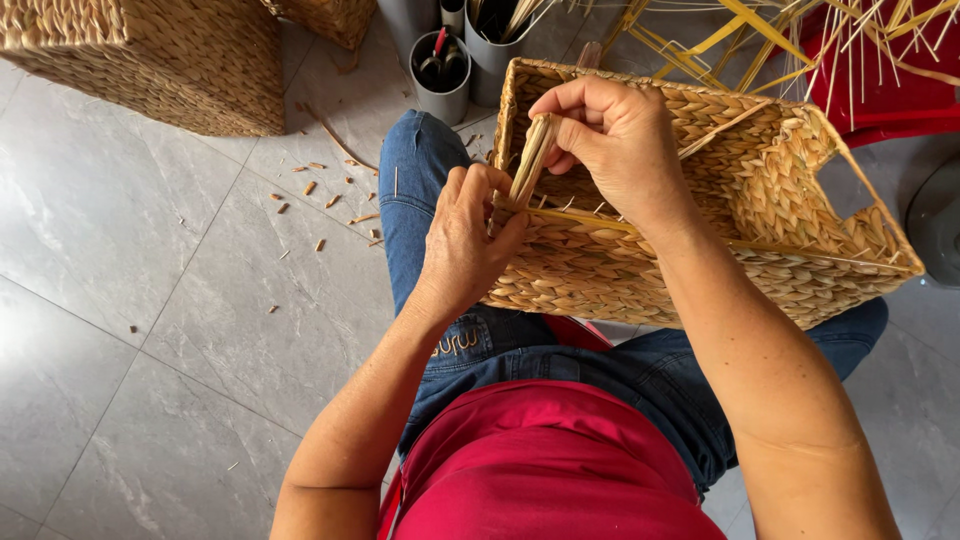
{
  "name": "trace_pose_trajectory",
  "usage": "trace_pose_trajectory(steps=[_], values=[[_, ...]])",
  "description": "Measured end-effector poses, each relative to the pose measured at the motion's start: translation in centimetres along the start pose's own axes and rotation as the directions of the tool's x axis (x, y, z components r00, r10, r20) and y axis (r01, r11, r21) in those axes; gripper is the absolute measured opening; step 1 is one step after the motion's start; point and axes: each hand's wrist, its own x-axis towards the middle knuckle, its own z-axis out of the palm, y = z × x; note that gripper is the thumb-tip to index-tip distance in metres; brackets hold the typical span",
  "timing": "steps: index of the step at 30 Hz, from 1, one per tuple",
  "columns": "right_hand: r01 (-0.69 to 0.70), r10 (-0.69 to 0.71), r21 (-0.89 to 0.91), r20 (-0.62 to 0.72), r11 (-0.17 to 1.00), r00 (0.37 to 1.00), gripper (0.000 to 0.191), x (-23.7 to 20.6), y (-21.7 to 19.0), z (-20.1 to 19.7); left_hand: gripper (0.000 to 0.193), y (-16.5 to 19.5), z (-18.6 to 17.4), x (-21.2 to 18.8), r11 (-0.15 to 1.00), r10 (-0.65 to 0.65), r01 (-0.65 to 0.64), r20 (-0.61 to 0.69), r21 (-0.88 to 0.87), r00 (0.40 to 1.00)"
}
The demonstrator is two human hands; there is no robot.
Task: The person sits on the floor with a woven basket on their lap and weaves thin palm strips along the basket's rim, tucking and tightening each strip by hand. They pull long strips through the woven edge and press the new weave into place, working around the rim.
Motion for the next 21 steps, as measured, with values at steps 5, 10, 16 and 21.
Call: trace_pose_trajectory(steps=[5, 10, 16, 21], values=[[-0.122, 0.122, -0.037, 0.0, 0.992, 0.993, 0.013, 0.7, 0.4, 0.3, 0.033, -0.2, 0.0, -0.1, 1.0, -0.013, 0.014, 0.001, -0.027, 1.0], [-0.285, 0.285, 0.0, 0.047, 0.958, 0.957, 0.013, 1.0, 1.0, 0.2, 0.035, -0.4, 0.3, -0.2, 0.999, 0.004, -0.004, -0.002, -0.033, 1.0], [-0.419, 0.403, 0.059, 0.184, 0.906, 0.897, 0.015, 1.1, 1.8, 0.1, 0.044, -0.9, -1.0, 0.3, 0.988, 0.042, -0.024, 0.116, -0.153, 0.992], [-0.26, 0.322, -0.241, 0.273, 0.935, 0.907, 0.019, -0.2, 0.7, -0.3, 0.026, -2.0, -2.9, 1.7, 0.96, 0.099, -0.012, 0.3, -0.279, 0.949]])
